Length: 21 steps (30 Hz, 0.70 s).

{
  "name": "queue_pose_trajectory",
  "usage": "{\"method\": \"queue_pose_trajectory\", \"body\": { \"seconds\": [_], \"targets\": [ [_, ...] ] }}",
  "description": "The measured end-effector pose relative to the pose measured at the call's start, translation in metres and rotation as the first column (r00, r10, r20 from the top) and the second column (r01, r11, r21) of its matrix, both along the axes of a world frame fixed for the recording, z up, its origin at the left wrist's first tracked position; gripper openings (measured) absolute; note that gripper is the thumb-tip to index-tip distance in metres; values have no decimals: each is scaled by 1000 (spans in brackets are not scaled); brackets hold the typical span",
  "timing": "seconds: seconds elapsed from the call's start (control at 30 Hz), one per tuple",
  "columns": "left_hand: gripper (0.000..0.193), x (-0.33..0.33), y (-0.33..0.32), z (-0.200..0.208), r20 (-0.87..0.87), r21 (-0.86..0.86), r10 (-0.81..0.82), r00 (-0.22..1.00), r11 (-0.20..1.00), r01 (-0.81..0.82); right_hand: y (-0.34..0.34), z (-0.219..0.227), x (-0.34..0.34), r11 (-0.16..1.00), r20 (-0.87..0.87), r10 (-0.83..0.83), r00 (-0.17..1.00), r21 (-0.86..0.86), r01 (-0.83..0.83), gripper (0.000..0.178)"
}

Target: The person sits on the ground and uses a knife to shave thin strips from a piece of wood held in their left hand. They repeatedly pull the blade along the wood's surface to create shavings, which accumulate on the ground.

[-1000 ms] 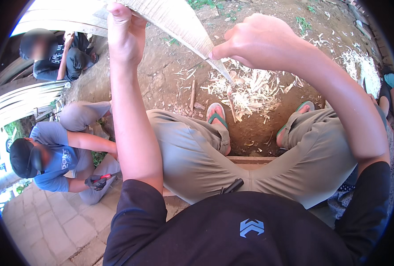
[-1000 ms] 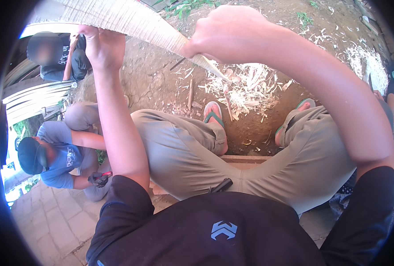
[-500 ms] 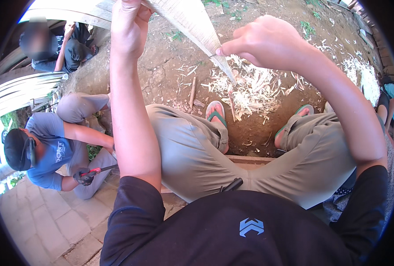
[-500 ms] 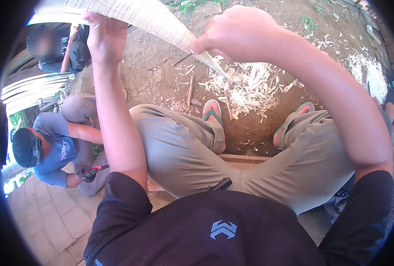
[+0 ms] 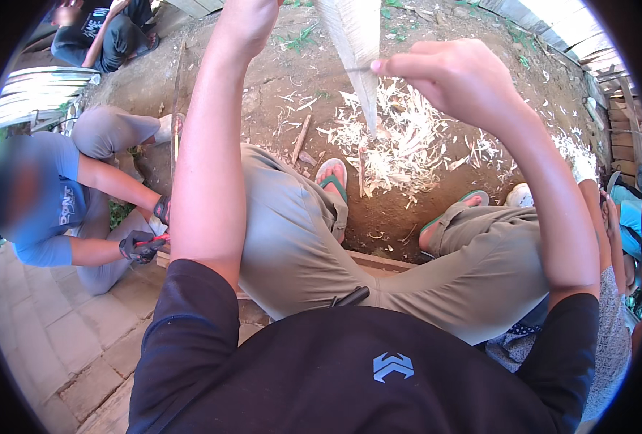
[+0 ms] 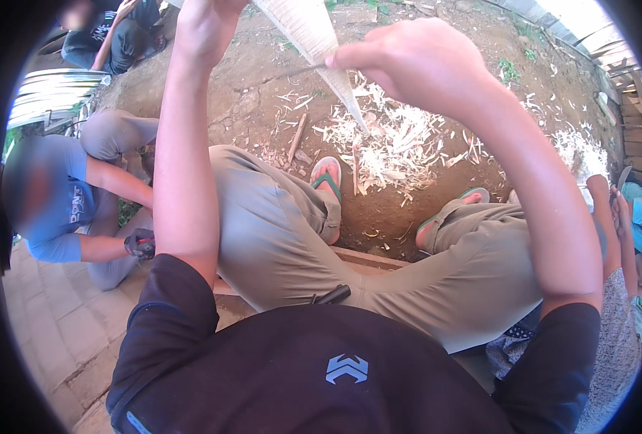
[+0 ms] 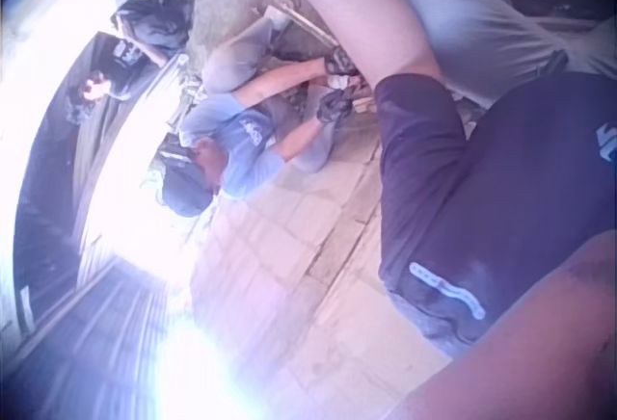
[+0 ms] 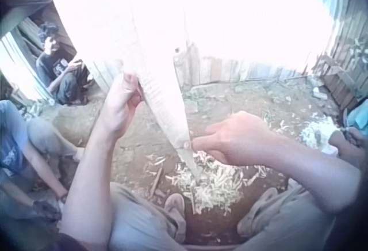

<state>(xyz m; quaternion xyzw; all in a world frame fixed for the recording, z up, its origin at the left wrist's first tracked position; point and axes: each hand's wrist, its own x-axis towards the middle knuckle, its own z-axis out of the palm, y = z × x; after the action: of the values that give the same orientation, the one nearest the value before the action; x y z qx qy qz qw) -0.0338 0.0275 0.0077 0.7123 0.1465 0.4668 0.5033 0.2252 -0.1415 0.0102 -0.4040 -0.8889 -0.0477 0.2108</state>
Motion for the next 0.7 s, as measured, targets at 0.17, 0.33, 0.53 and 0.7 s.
{"method": "queue_pose_trajectory", "body": {
  "seconds": [0.17, 0.33, 0.53, 0.7],
  "targets": [
    [48, 13, -19, 9, -24, -90, 6, 1000, 996, -8, -1, -1, 1, 997, -32, -36, 999, 67, 38, 31],
    [56, 15, -26, 14, -98, -59, 29, 995, 998, -35, 1, -20, 4, 999, 94, -10, 996, 49, 5, 39],
    [56, 4, -4, -8, -167, 42, 26, 986, 999, -20, -2, -43, 18, 999, 179, 42, 983, -27, -37, 42],
    [56, 11, -25, 6, -116, 31, 95, 989, 995, -92, -5, -28, 12, 997, -4, 0, 1000, 83, 1, 41]
  ]
}}
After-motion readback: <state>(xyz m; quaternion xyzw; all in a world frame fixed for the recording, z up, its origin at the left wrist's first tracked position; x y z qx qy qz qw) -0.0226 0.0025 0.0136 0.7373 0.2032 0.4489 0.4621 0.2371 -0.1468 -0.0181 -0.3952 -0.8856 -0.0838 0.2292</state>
